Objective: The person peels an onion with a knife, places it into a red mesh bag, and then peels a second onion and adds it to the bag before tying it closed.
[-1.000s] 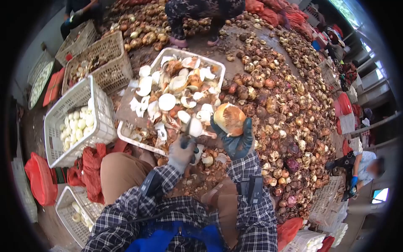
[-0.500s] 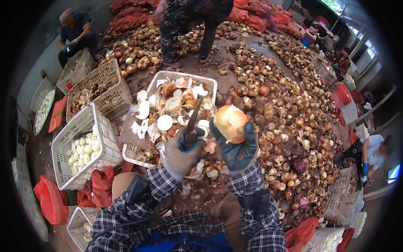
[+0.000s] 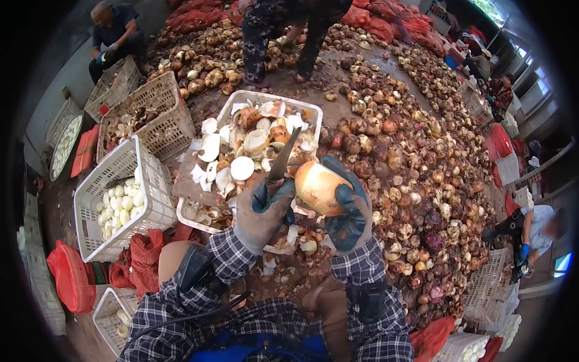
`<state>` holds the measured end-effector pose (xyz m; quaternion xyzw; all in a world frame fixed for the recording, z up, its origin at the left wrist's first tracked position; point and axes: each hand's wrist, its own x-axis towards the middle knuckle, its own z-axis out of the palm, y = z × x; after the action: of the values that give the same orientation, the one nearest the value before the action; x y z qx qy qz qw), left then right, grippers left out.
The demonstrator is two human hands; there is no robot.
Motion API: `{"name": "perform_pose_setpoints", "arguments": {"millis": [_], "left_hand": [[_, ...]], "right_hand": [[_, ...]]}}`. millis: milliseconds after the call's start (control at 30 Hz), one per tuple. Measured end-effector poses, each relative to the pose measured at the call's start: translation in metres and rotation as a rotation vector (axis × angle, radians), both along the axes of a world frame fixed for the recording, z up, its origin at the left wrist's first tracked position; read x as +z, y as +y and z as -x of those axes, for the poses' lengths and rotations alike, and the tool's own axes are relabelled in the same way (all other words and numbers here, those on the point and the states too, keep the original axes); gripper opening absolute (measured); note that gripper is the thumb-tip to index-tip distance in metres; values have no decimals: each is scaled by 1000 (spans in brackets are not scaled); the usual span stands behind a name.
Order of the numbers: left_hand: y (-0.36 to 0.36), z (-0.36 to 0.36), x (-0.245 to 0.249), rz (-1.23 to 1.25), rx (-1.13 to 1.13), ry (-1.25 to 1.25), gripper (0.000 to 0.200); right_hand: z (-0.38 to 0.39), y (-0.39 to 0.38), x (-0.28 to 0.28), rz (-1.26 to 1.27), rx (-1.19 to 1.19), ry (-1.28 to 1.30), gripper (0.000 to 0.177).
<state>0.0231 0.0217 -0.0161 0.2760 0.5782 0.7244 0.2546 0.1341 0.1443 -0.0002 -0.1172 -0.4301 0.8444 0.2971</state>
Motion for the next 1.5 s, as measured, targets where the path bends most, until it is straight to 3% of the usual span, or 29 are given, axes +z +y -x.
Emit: {"name": "perform_pose_setpoints", "arguments": {"millis": [67, 200, 333, 433, 467, 600, 900, 1000, 1100, 1200, 1300, 1500], "left_hand": [[0, 1, -4, 20, 53, 222, 30], [-7, 2, 19, 6, 135, 603, 31], [-23, 4, 27, 41, 70, 671, 29], [-38, 6, 24, 156, -158, 744, 32], [-41, 4, 20, 145, -191, 739, 46], [-47, 0, 16, 266, -257, 849, 57], [-46, -7, 19, 278, -137, 877, 50], [-40, -9, 8, 180, -112, 773, 47], [-45, -6, 25, 312, -266, 707, 54], [-45, -8, 26, 323, -268, 722, 54], [-44, -12, 21, 284, -200, 794, 44], [-44, -14, 17, 355, -202, 821, 43]], "right_hand": [[-2, 3, 2, -179, -36, -148, 66], [-6, 3, -1, -260, -59, -137, 74], [-10, 8, 10, -434, -109, -129, 81], [-12, 7, 16, -503, -200, -174, 92], [-14, 8, 17, -497, -195, -185, 94], [-14, 8, 19, -553, -248, -247, 100], [-9, 15, 10, -707, -258, -233, 101], [-9, 13, 14, -978, -358, -316, 101], [-11, 14, 9, -731, -284, -253, 99], [-13, 7, 18, -450, -242, -174, 93], [-17, 18, 4, -392, -113, -12, 87], [-13, 17, -4, -23, -186, 182, 83]]}}
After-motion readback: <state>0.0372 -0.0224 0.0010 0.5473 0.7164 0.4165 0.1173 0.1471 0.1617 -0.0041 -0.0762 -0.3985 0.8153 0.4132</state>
